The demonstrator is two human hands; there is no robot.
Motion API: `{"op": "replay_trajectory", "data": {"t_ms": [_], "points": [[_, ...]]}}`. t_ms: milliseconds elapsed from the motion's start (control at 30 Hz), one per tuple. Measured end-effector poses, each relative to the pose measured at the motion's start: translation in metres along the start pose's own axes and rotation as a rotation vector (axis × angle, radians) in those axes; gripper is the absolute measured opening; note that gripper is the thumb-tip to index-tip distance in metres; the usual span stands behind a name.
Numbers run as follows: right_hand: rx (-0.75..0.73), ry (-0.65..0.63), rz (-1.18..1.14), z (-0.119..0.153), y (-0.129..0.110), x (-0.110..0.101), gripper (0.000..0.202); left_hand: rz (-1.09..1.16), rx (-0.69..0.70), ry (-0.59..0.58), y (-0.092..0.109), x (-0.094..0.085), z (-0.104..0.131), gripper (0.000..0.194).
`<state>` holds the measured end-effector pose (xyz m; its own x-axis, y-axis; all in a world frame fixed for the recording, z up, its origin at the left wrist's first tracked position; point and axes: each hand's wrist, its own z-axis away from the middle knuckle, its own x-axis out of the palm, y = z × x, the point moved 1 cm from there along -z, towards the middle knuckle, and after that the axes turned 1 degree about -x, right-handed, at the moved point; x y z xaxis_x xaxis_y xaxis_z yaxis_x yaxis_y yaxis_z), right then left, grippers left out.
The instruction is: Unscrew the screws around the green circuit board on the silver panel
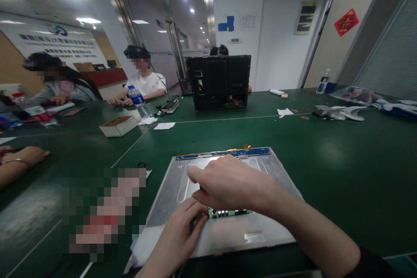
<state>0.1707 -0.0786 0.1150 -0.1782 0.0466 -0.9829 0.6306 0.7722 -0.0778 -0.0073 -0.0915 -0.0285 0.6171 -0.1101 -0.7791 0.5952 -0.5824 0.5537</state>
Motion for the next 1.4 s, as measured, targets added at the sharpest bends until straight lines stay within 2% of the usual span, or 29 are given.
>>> {"op": "replay_trajectory", "data": {"t_ms": [233,400,567,700,933,1100,1267,1400], "points": [[-0.126,-0.007,-0.073,0.0056,0.0020,-0.0005,0.027,0.025,0.065,0.059,0.0075,-0.0042,-0.0039,0.015],[-0.071,0.004,-0.061,0.0027,0.0027,-0.0017,0.026,-0.007,0.037,0.067,0.0048,-0.0019,-0.0035,0.017],[-0.003,0.006,-0.017,0.0009,0.0028,-0.0007,0.027,-0.020,-0.020,0.023,0.0034,-0.0017,-0.0021,0.017],[-0.010,-0.021,-0.023,0.0023,0.0022,-0.0012,0.017,0.015,-0.004,0.015,0.0047,-0.0030,-0.0028,0.017],[-0.095,-0.010,-0.067,0.0045,0.0027,0.0007,0.025,0.009,0.042,0.040,0.0070,-0.0036,-0.0044,0.016],[-0.048,0.016,-0.056,0.0034,0.0047,0.0016,0.027,-0.019,0.046,0.066,0.0051,-0.0017,-0.0028,0.017],[0.004,-0.005,-0.033,0.0018,0.0044,-0.0013,0.028,-0.037,-0.022,0.008,0.0014,-0.0003,-0.0003,0.017],[0.002,-0.019,-0.015,0.0029,0.0025,-0.0026,0.018,-0.010,-0.026,-0.020,0.0025,-0.0026,-0.0008,0.016]]}}
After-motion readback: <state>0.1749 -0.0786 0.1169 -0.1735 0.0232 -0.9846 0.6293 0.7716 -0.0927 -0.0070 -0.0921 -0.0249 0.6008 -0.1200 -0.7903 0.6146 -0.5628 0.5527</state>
